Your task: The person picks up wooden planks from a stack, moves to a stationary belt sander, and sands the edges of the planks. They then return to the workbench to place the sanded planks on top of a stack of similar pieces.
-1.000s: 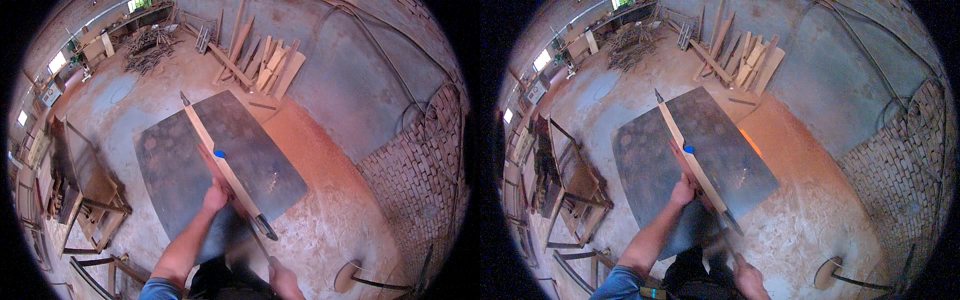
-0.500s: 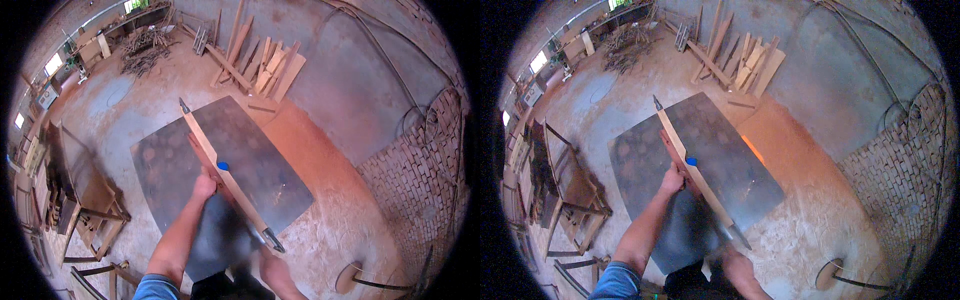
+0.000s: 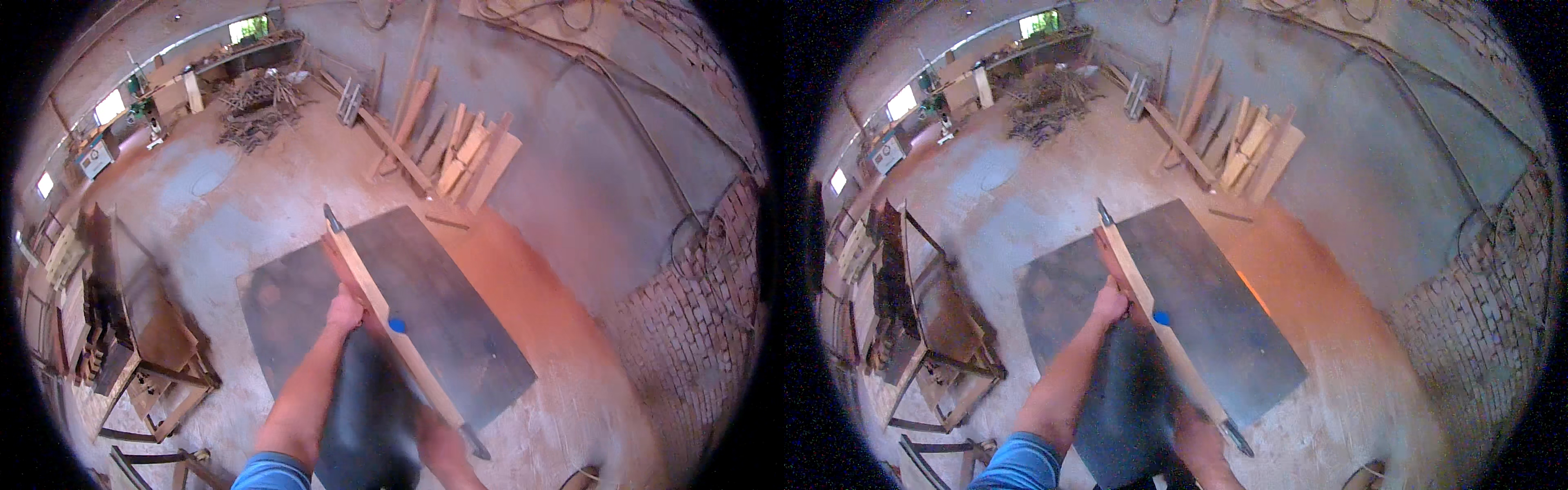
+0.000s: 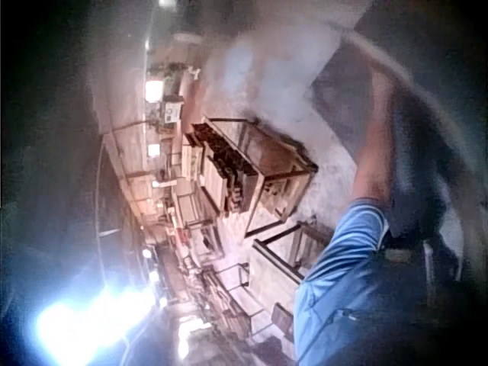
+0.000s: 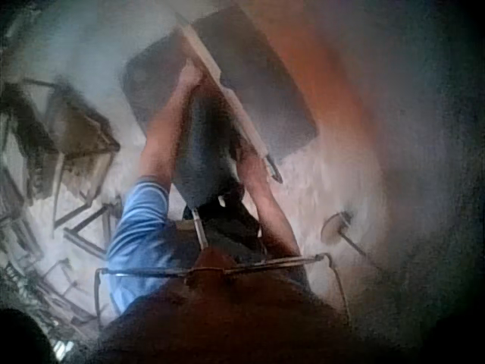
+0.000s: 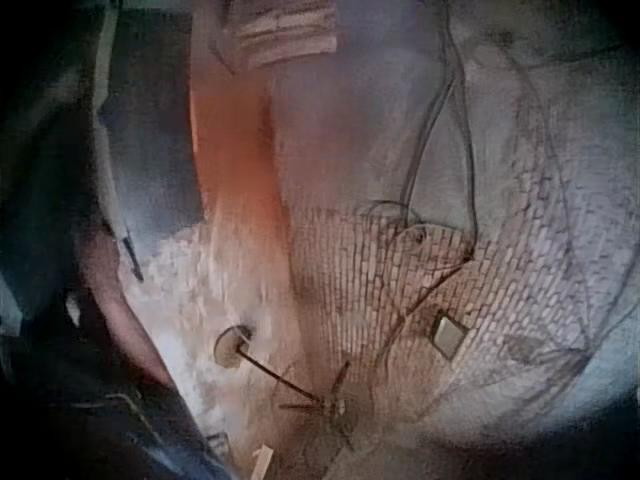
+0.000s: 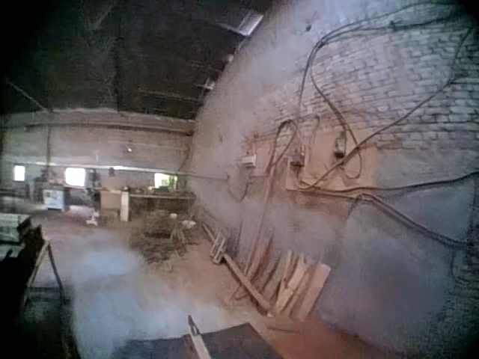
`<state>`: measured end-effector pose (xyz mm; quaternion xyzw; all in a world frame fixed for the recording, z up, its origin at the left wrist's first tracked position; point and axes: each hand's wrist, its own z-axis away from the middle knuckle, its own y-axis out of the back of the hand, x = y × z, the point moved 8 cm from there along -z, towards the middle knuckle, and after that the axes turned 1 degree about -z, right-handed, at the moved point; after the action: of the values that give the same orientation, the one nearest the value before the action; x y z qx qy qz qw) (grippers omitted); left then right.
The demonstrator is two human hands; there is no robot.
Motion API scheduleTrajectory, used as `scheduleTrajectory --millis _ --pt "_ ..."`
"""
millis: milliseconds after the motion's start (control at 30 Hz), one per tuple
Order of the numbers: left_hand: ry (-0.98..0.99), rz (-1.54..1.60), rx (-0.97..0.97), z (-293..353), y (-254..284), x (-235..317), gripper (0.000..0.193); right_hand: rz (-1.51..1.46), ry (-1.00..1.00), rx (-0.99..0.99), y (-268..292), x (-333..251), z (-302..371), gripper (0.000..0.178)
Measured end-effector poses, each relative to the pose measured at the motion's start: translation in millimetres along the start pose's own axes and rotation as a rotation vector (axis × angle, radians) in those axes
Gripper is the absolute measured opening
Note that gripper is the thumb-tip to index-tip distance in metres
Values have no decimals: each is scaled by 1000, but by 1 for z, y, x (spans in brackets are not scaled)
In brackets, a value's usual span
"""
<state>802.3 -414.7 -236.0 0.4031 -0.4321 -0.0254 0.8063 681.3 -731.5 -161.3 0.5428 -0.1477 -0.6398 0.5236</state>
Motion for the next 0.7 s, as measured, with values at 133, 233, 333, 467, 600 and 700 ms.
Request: scheduleTrajectory --millis 133,233,333,467,600,700 --pt "-106 -132 -31 -54 1 -25 35 57 83 -30 -4 -35 -30 27" --pt "-267 -423 -157 -71 3 1 55 107 48 -61 -15 -54 -61 34" --pt "21 -80 -86 -58 27 14 70 119 131 -29 0 -82 -71 37" --pt "54 -88 -179 -61 49 -26 48 222 201 -160 -35 -84 -39 43" --pt "159 385 -379 -31 62 -76 30 149 159 -187 -49 -36 31 47" --pt "174 960 -608 12 40 -125 22 144 74 -235 -66 2 59 48"
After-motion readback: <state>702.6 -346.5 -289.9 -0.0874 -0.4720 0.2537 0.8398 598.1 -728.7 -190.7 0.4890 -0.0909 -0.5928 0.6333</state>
